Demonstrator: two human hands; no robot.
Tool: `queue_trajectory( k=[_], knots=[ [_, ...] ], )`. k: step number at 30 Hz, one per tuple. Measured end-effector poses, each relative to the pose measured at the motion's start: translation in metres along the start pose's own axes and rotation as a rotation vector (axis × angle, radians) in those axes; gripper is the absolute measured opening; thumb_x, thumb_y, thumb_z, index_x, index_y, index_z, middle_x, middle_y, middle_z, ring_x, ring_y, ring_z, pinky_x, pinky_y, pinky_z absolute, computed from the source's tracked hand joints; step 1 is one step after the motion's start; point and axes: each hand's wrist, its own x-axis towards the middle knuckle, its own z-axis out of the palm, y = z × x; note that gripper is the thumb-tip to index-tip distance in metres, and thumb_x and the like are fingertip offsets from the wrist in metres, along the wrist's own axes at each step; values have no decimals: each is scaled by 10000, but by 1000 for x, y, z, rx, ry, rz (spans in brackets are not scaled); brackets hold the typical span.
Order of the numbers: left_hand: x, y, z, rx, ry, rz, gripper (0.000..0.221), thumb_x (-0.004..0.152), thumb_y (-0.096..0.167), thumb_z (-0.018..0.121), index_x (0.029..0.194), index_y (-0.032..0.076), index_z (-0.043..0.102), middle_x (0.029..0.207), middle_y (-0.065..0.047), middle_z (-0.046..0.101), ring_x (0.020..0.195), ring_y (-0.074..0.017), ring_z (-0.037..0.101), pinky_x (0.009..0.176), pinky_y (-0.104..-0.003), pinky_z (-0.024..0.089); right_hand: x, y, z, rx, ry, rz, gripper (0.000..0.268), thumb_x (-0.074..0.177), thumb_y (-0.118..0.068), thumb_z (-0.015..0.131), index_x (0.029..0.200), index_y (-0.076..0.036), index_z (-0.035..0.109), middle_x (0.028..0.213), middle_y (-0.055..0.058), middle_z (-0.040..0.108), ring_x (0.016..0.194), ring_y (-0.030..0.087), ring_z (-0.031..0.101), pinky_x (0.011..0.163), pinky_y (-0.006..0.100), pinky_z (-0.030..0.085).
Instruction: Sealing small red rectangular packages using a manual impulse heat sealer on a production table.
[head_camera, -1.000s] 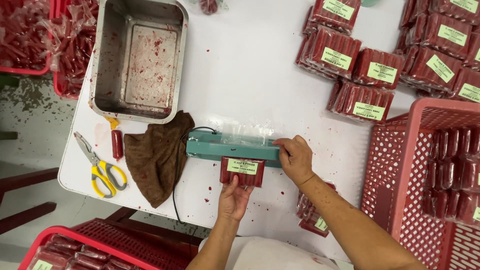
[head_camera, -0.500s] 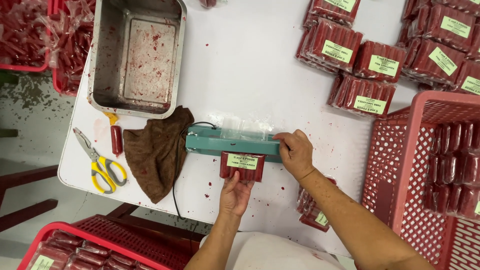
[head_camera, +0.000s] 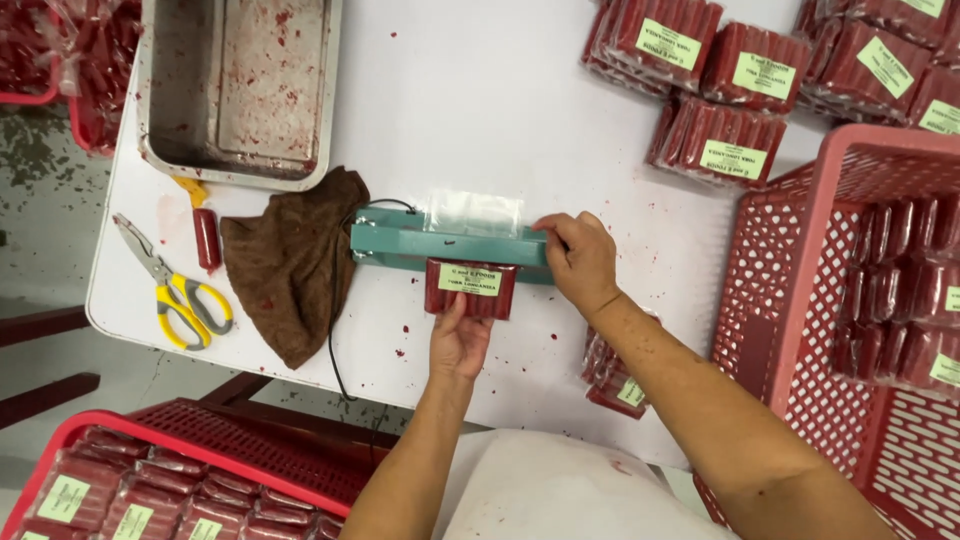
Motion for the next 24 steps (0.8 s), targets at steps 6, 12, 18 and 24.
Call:
queue_trajectory(
  k=[6,12,18,24],
  knots=[
    [-32,13,-7,162,-34,26,408,829,124,776,1218,224,704,1160,-78,744,1072,-270,703,974,-486,563,10,-51,-43,26,-106,89,162,1016,-343,620,1116,-254,711,630,3,594,716,210,567,755,347,509],
    [-107,29,18,396,-19,27,433,753,165,814,1173,180,710,1067,-70,761,1023,-232,718,918,-441,583,-48,-115,-87,-27,-16,-293,364,965,-239,633,1298,-94,627,1087,152,565,1035,370,546,949,496,435],
    [-101,5,-27,442,88,30,453,769,136,785,1213,156,699,1100,-136,758,1024,-308,723,933,-491,581,-131,-103,-37,608,-432,344,569,950,-237,671,1467,-61,508,1305,239,599,1253,421,567,1044,525,455],
    [-91,-12,-35,440,125,-102,405,811,247,746,1208,177,708,1094,-133,758,989,-314,734,907,-490,588,-158,-69,-19,649,-479,563,629,934,-205,706,1512,-107,478,1373,214,571,1332,367,524,1122,485,404]
  ],
)
